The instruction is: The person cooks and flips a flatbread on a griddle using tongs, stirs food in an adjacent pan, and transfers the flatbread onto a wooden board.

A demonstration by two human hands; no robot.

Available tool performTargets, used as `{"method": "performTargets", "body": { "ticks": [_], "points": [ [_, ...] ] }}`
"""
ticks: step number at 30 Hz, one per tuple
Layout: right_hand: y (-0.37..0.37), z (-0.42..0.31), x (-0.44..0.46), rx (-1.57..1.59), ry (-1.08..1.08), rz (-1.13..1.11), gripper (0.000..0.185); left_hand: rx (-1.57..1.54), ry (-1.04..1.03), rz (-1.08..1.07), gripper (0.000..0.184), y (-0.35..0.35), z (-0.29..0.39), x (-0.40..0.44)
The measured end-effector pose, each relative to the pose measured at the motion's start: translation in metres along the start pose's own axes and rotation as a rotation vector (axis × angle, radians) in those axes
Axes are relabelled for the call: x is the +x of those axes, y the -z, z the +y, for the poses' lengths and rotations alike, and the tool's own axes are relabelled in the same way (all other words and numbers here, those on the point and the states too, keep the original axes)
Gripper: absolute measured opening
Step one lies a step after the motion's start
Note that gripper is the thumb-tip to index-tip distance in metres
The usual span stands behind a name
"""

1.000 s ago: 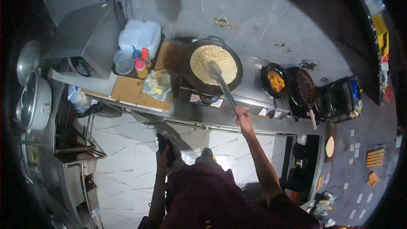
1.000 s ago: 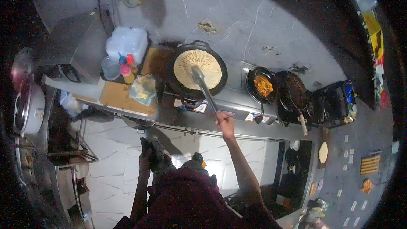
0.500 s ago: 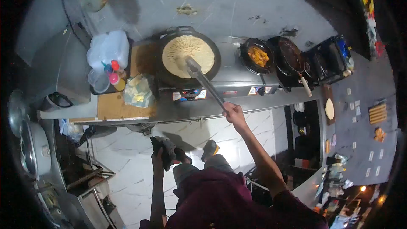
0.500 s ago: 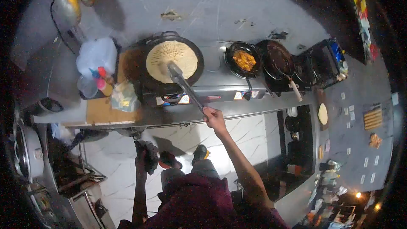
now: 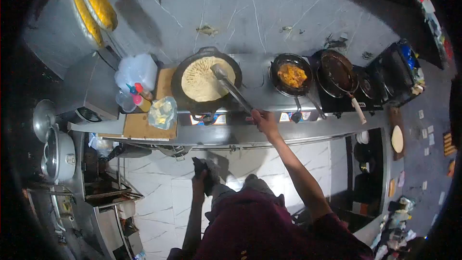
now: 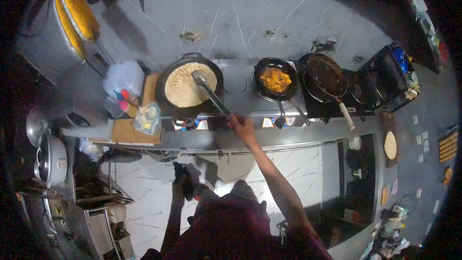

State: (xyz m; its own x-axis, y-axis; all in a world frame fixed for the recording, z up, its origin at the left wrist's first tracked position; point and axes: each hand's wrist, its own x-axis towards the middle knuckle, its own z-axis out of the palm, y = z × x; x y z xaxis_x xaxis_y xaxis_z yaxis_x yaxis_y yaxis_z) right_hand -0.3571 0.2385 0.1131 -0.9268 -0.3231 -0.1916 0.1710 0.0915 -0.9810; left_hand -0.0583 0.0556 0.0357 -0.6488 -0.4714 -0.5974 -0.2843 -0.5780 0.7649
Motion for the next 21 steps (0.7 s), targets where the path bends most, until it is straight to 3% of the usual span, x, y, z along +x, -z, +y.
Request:
{"method": "performTargets", "body": {
  "ticks": [2,5,7,8,11,13,15,16,19,21],
  "points": [
    [0.010,-0.003,0.007,0.049,-0.077,-0.029,0.041,-0.003,0.022,0.008,0.040,-0.027,-0.016,-0.010],
    [0.031,-0.003,0.020,-0.242,-0.027,-0.089,0.041,-0.047,0.082,-0.046,0.043,-0.049,-0.044,-0.015],
    [0.031,-0.008,0.020,-0.114,-0.103,-0.061,0.042,-0.105,0.079,-0.077,0.043,-0.075,-0.035,-0.026],
    [0.030,-0.011,0.019,-0.053,-0.147,-0.049,0.043,-0.124,0.021,-0.047,0.044,-0.060,-0.070,-0.003],
    [0.028,-0.001,0.029,-0.048,-0.061,-0.028,0.043,-0.196,0.034,-0.078,0.044,-0.095,-0.029,-0.036],
    [0.020,0.053,0.042,-0.104,0.148,-0.013,0.042,-0.135,0.027,-0.068,0.044,-0.092,-0.013,-0.040],
    [0.025,0.047,0.038,-0.056,0.112,-0.067,0.041,-0.069,0.012,-0.070,0.043,-0.092,-0.003,-0.033],
    [0.024,0.018,0.022,0.046,-0.025,-0.157,0.041,-0.034,-0.005,-0.061,0.043,-0.090,-0.002,-0.030],
    [0.018,0.003,0.005,-0.217,0.069,-0.090,0.042,0.076,-0.008,-0.086,0.043,-0.064,-0.006,0.000],
    [-0.001,0.029,0.006,-0.226,0.071,-0.077,0.036,0.223,0.045,-0.149,0.042,-0.059,0.003,0.020]
  ]
}}
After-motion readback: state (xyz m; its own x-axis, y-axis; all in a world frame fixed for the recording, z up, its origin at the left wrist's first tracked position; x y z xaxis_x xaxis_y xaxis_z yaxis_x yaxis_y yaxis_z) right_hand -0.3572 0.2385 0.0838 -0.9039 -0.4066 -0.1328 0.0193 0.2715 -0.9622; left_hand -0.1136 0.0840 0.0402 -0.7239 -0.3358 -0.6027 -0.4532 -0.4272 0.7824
